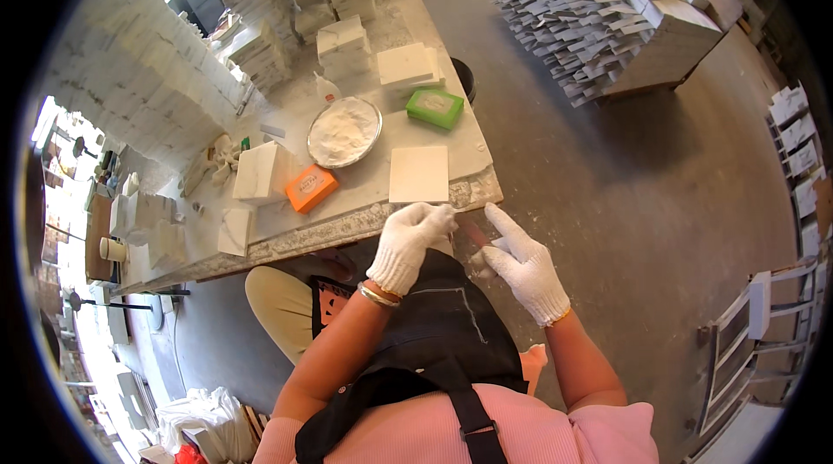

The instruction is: The person applies a white paste from a metal bowl onto small square tiles using a metal spatula. They spread the paste evenly across the tile surface, then place the tile on a stack. The person repeats this process for multiple tiles.

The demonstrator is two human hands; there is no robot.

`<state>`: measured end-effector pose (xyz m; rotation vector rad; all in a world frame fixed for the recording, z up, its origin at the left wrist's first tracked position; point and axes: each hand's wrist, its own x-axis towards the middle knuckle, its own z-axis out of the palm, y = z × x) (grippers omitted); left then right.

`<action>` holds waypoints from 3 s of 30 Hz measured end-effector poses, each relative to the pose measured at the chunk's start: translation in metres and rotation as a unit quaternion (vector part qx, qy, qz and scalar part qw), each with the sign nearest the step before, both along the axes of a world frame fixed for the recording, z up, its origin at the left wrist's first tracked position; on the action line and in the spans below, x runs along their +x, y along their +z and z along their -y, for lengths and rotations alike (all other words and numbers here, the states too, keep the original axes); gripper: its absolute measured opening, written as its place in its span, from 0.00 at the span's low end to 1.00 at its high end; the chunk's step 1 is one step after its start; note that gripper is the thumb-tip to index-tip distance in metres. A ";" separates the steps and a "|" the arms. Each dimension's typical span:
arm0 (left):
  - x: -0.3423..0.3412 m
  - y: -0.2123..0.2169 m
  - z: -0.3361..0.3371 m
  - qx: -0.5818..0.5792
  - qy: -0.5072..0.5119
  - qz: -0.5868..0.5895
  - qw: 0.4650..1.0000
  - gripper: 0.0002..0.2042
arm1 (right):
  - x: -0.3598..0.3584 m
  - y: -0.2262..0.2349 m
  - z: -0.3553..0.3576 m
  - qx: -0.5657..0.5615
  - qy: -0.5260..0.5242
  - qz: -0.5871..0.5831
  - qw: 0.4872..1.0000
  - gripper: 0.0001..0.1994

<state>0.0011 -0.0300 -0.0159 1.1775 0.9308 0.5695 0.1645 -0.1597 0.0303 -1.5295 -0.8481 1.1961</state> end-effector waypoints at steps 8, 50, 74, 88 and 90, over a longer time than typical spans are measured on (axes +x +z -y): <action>0.002 0.005 -0.029 0.507 -0.038 -0.354 0.785 0.40 | 0.030 -0.031 0.014 -0.032 -0.040 -0.058 0.997 0.26; -0.038 -0.041 -0.044 0.584 -0.063 -0.160 0.793 0.27 | -0.008 -0.071 -0.107 0.138 0.021 0.356 0.924 0.13; -0.037 -0.039 -0.044 0.586 -0.064 -0.160 0.792 0.28 | -0.009 -0.055 -0.094 0.092 0.097 0.321 0.938 0.14; -0.058 -0.017 -0.062 0.243 -0.002 0.064 0.968 0.28 | -0.010 -0.042 -0.137 0.079 0.023 -0.200 0.976 0.35; -0.061 -0.018 -0.064 0.216 -0.007 0.075 0.974 0.30 | -0.018 -0.040 -0.150 0.093 0.044 -0.215 0.971 0.33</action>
